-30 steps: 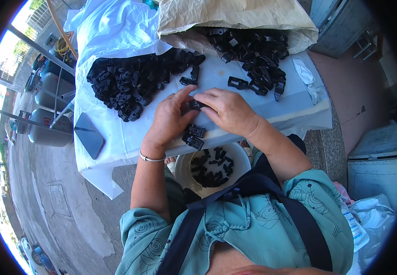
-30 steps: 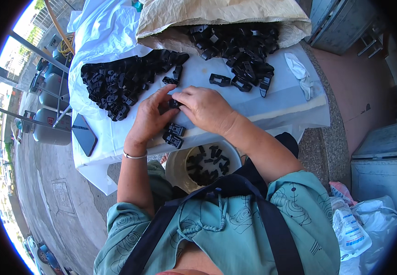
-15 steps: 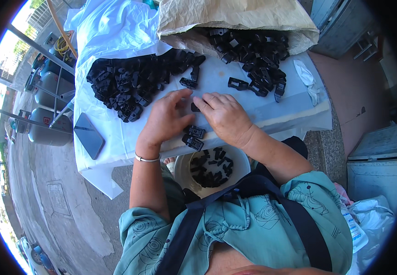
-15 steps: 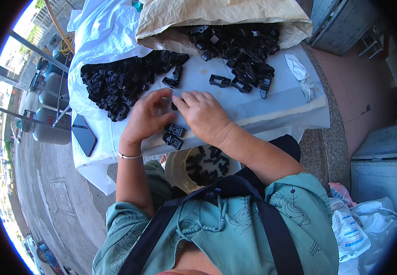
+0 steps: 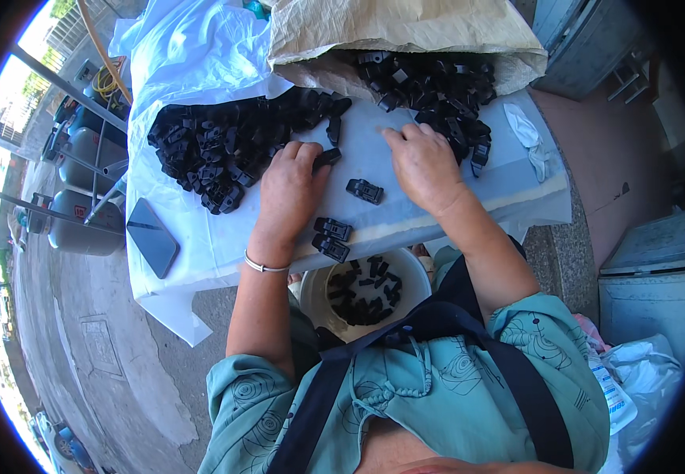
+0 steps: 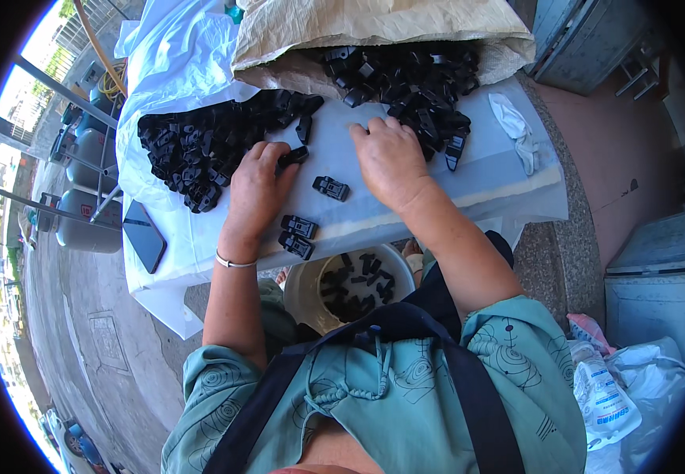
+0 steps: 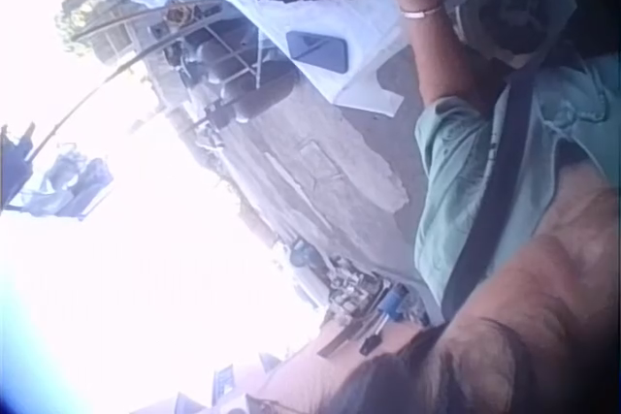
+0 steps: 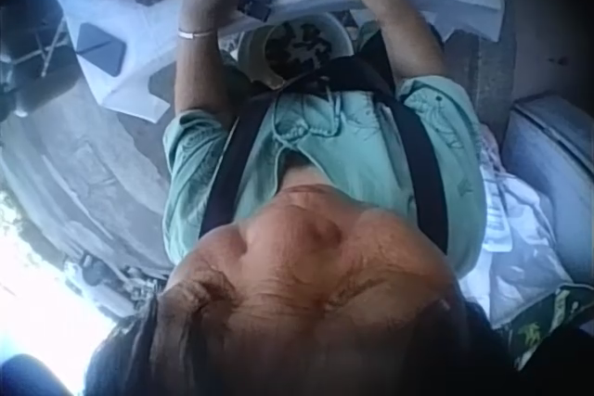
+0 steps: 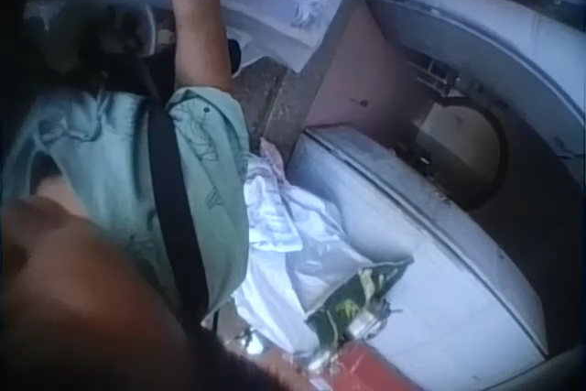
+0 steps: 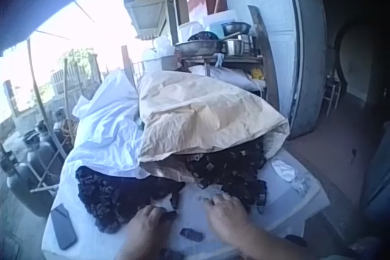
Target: Sorting and inspecting small black plastic components on a table.
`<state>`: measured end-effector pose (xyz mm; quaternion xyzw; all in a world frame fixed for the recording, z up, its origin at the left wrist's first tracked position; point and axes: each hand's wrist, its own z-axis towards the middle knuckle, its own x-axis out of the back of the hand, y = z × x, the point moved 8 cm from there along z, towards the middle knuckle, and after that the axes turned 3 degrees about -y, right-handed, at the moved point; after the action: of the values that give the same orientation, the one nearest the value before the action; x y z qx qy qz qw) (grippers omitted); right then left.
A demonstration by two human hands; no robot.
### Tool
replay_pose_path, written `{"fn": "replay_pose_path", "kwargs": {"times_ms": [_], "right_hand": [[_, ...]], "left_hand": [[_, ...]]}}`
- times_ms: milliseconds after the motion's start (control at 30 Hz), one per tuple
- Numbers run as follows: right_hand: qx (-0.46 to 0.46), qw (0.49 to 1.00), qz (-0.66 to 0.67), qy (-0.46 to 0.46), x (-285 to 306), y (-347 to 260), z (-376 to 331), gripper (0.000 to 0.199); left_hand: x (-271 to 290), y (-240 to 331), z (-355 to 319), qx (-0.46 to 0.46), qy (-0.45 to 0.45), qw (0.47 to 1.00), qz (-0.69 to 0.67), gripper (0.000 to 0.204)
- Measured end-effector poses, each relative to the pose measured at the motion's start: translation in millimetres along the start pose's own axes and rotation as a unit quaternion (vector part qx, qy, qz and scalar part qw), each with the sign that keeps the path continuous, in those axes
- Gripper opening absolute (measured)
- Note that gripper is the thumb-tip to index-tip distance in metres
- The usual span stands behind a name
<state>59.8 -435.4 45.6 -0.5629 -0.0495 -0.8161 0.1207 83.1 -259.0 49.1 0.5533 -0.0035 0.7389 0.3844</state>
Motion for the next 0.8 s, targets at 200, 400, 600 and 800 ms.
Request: {"fn": "replay_pose_path", "kwargs": {"times_ms": [200, 400, 600, 800], "right_hand": [[0.054, 0.939, 0.336, 0.046, 7, -29, 1, 0.034], [-0.036, 0.856, 0.506, -0.105, -8, -31, -4, 0.031], [0.141, 0.954, 0.264, -0.031, 8, -25, -5, 0.033], [0.034, 0.936, 0.350, 0.005, 11, -16, 1, 0.035]], "left_hand": [[5, 13, -2, -0.045, 0.023, 0.999, 0.016, 0.032], [8, 8, 2, 0.003, -0.008, 0.997, -0.072, 0.034], [-9, -17, -10, 0.071, 0.007, 0.873, -0.483, 0.025], [-9, -11, -11, 0.039, -0.069, 0.980, -0.183, 0.045]]}}
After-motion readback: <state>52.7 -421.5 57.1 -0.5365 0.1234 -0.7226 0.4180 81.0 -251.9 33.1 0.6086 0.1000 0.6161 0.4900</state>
